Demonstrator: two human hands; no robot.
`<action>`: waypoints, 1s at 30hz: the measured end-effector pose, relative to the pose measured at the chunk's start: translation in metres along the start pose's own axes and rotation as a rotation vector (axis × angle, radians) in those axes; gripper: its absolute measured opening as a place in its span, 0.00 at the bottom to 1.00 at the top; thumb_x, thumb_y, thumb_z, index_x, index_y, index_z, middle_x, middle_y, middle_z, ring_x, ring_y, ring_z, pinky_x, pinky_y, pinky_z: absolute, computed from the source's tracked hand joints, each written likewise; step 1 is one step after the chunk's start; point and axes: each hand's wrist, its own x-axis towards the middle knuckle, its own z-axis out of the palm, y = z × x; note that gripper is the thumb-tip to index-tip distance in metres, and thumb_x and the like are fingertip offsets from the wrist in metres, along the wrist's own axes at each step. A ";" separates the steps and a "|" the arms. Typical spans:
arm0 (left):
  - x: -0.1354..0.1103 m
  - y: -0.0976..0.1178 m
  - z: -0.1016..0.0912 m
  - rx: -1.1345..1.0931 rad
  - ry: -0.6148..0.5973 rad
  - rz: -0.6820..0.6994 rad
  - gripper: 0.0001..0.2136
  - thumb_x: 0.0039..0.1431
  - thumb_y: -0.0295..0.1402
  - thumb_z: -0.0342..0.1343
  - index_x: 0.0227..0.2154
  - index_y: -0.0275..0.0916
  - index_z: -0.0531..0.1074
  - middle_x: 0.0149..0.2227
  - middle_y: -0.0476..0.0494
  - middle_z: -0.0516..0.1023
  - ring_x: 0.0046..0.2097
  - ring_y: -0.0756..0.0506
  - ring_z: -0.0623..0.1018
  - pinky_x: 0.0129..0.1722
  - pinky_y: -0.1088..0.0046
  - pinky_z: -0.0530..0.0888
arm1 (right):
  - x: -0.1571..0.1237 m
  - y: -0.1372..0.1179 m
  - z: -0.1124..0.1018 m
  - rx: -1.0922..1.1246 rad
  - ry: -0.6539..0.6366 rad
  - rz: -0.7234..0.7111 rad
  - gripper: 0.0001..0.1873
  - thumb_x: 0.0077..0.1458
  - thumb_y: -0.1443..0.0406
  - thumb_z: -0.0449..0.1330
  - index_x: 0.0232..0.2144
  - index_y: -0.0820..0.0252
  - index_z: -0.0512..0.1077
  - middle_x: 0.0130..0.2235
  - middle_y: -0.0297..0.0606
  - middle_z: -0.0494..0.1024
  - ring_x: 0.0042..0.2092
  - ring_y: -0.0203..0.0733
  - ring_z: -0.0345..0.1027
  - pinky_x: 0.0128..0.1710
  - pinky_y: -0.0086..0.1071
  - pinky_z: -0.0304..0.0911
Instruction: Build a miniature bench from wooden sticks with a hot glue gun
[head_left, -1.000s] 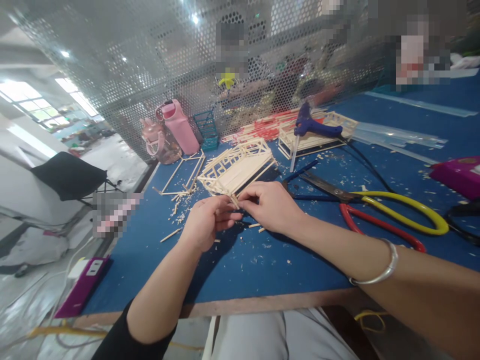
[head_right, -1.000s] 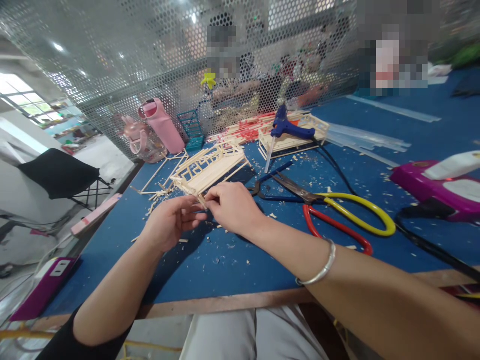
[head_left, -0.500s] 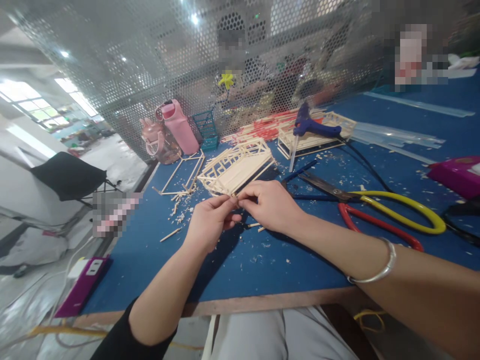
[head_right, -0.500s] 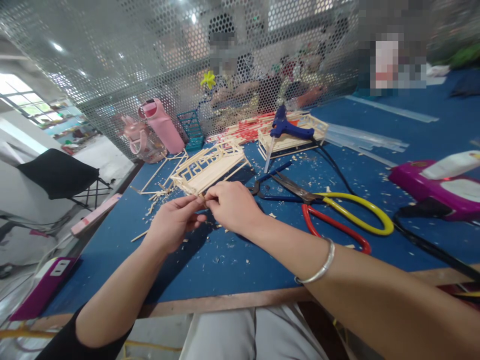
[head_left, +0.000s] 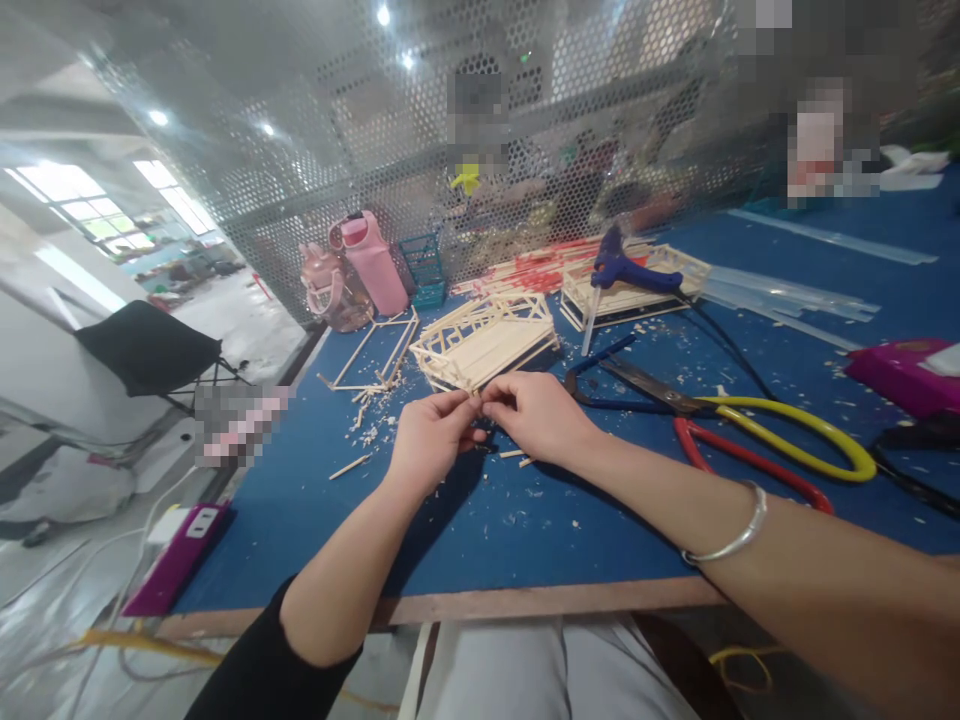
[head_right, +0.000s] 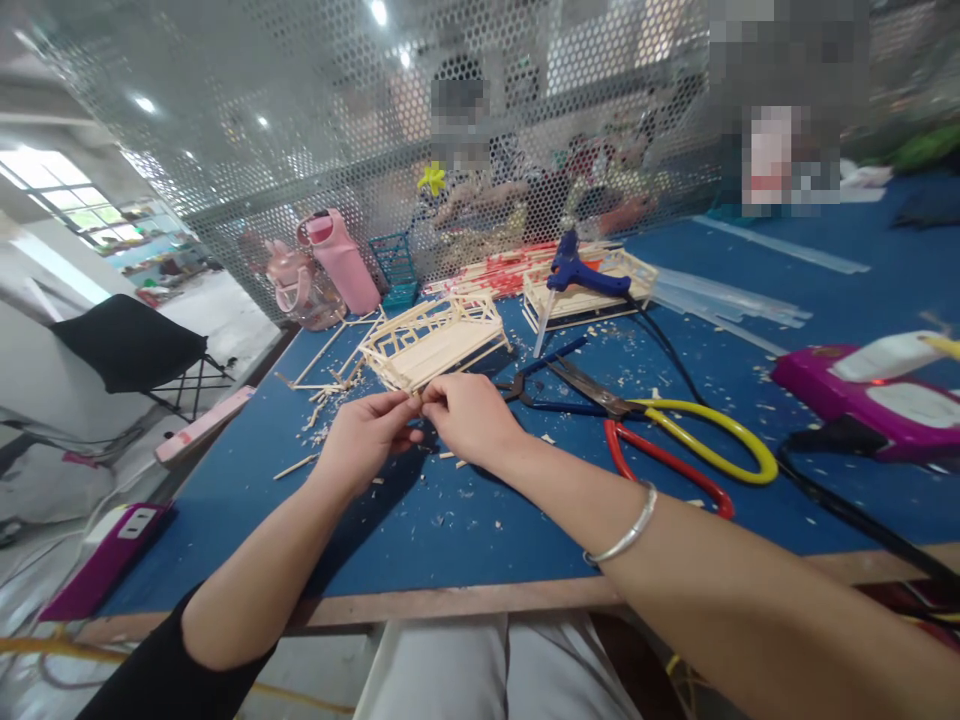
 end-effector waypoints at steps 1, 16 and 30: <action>0.000 0.000 0.000 0.003 0.001 0.003 0.10 0.44 0.39 0.64 0.26 0.37 0.78 0.23 0.51 0.76 0.22 0.54 0.74 0.21 0.83 0.68 | 0.000 0.000 0.000 -0.008 -0.003 -0.001 0.07 0.50 0.73 0.57 0.25 0.62 0.75 0.26 0.33 0.76 0.27 0.33 0.64 0.29 0.26 0.54; 0.004 0.014 -0.017 -0.157 0.047 -0.022 0.16 0.34 0.42 0.66 0.22 0.34 0.74 0.26 0.49 0.76 0.19 0.57 0.69 0.19 0.82 0.63 | -0.015 -0.019 -0.024 -0.557 -0.205 0.046 0.14 0.57 0.68 0.51 0.38 0.60 0.77 0.40 0.46 0.81 0.42 0.48 0.74 0.38 0.33 0.62; 0.003 0.017 -0.020 -0.187 0.065 -0.046 0.16 0.38 0.44 0.65 0.25 0.36 0.76 0.28 0.47 0.78 0.19 0.56 0.68 0.20 0.81 0.63 | 0.089 0.092 -0.143 -0.699 0.187 0.300 0.14 0.43 0.70 0.62 0.37 0.61 0.76 0.36 0.47 0.80 0.37 0.48 0.73 0.31 0.31 0.58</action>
